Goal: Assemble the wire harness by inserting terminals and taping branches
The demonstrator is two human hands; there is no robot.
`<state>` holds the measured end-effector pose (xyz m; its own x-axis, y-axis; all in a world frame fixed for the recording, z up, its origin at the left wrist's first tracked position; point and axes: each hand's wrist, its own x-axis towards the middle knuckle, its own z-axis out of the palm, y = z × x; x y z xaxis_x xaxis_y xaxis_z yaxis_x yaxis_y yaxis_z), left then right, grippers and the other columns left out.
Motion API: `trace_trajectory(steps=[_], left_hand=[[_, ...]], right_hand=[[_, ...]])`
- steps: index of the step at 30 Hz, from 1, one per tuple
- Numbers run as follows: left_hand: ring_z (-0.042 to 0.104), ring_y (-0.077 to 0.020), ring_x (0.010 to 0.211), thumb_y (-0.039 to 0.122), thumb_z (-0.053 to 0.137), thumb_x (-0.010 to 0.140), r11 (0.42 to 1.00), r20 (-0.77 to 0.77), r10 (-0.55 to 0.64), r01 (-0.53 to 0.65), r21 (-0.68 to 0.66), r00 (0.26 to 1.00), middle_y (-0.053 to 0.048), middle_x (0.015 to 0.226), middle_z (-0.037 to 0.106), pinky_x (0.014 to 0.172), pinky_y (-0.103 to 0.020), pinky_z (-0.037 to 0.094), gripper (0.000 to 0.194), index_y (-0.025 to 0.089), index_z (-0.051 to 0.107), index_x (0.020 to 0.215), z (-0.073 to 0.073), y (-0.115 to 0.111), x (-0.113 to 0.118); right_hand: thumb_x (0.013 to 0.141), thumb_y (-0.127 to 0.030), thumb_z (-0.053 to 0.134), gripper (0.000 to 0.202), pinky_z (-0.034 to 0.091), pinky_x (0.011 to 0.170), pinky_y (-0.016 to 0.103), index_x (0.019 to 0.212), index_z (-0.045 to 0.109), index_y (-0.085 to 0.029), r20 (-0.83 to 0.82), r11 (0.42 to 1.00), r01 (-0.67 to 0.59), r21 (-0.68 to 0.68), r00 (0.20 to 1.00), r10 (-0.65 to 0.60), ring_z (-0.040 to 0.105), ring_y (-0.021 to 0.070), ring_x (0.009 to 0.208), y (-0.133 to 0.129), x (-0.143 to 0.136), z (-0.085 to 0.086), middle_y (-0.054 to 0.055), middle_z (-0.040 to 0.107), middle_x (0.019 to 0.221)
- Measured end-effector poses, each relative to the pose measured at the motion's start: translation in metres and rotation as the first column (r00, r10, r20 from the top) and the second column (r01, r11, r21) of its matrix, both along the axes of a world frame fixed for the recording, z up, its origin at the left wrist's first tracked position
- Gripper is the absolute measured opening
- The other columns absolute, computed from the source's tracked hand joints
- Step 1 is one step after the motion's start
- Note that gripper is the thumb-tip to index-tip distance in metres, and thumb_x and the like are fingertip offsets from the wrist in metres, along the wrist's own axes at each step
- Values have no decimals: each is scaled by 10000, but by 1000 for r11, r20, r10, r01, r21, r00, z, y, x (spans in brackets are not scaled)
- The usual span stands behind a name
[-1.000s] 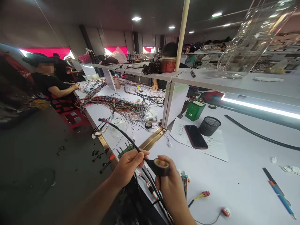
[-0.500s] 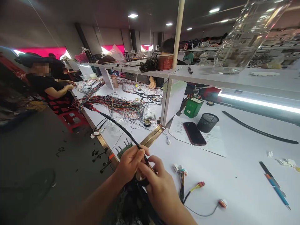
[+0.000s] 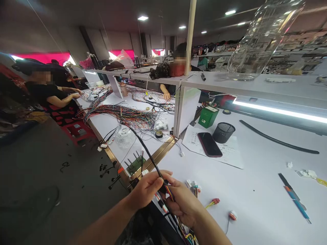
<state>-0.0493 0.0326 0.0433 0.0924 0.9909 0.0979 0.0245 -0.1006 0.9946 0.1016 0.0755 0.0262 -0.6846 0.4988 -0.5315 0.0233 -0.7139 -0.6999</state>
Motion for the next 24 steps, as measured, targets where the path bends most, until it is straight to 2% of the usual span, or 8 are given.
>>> trace_trajectory(steps=[3, 5, 8, 11, 14, 17, 21, 24], left_hand=[[587, -219, 1000, 423, 491, 923, 994, -69, 108, -105, 39, 992, -97, 1053, 650, 936, -343, 431, 346, 178, 718, 1011, -1, 1, -3], [560, -224, 1045, 417, 544, 896, 980, -53, 196, -197, -19, 979, -89, 1053, 636, 962, -333, 397, 308, 180, 722, 982, -5, 4, -4], [581, -196, 891, 463, 563, 873, 942, 151, 266, -224, -250, 952, -71, 920, 639, 852, -323, 435, 353, 160, 694, 996, -18, 5, 3], [562, -155, 774, 483, 588, 850, 916, 389, 322, -181, -357, 863, -40, 825, 620, 778, -296, 435, 377, 144, 651, 1001, -32, 2, 12], [523, -122, 701, 485, 624, 825, 907, 461, 353, -177, -381, 814, -14, 779, 586, 733, -272, 417, 366, 139, 627, 945, -41, -3, 18], [504, -119, 697, 491, 606, 837, 915, 487, 332, -151, -374, 808, -12, 760, 564, 715, -266, 401, 365, 130, 617, 883, -46, -5, 18], [496, -127, 703, 500, 607, 837, 897, 440, 385, -215, -387, 811, -8, 703, 542, 725, -265, 384, 387, 119, 634, 892, -52, -12, 18], [471, -121, 689, 517, 584, 850, 886, 370, 398, -247, -391, 839, 0, 706, 517, 738, -270, 378, 396, 130, 644, 908, -53, -19, 19]], right_hand=[[823, -421, 622, 371, 168, 347, 143, 1147, 499, -288, 5, 974, 153, 167, 988, -156, 296, -11, 405, -3, 9, -3, -36, 506, 887], [846, -437, 597, 442, 305, 398, 163, 1250, 445, -338, 25, 885, 247, 394, 960, -279, 382, 13, 476, -6, 14, -7, -12, 476, 1035], [861, -327, 558, 454, 477, 563, 252, 1302, 456, -357, 127, 603, 90, 793, 943, -309, 494, 71, 598, -10, 17, -16, 37, 438, 1182], [862, -170, 453, 457, 523, 706, 326, 1270, 536, -358, 232, 252, -162, 954, 932, -279, 568, 117, 689, -13, 12, -24, 70, 445, 1217], [826, -118, 431, 450, 534, 675, 312, 1185, 594, -334, 232, 93, -215, 972, 937, -259, 613, 139, 730, -15, 9, -31, 74, 491, 1173], [788, -146, 474, 358, 533, 692, 315, 1090, 610, -280, 192, 175, -149, 973, 946, -260, 644, 183, 842, -15, 13, -37, 81, 549, 1155], [802, -288, 525, 302, 432, 466, 247, 1099, 556, -240, 275, 708, 51, 704, 900, -338, 560, 163, 510, -13, 25, -41, -33, 528, 590], [798, -430, 566, 233, 270, 342, 208, 897, 601, -222, 324, 897, 56, 438, 921, -215, 341, 106, 308, -17, 28, -43, -91, 333, 417]])
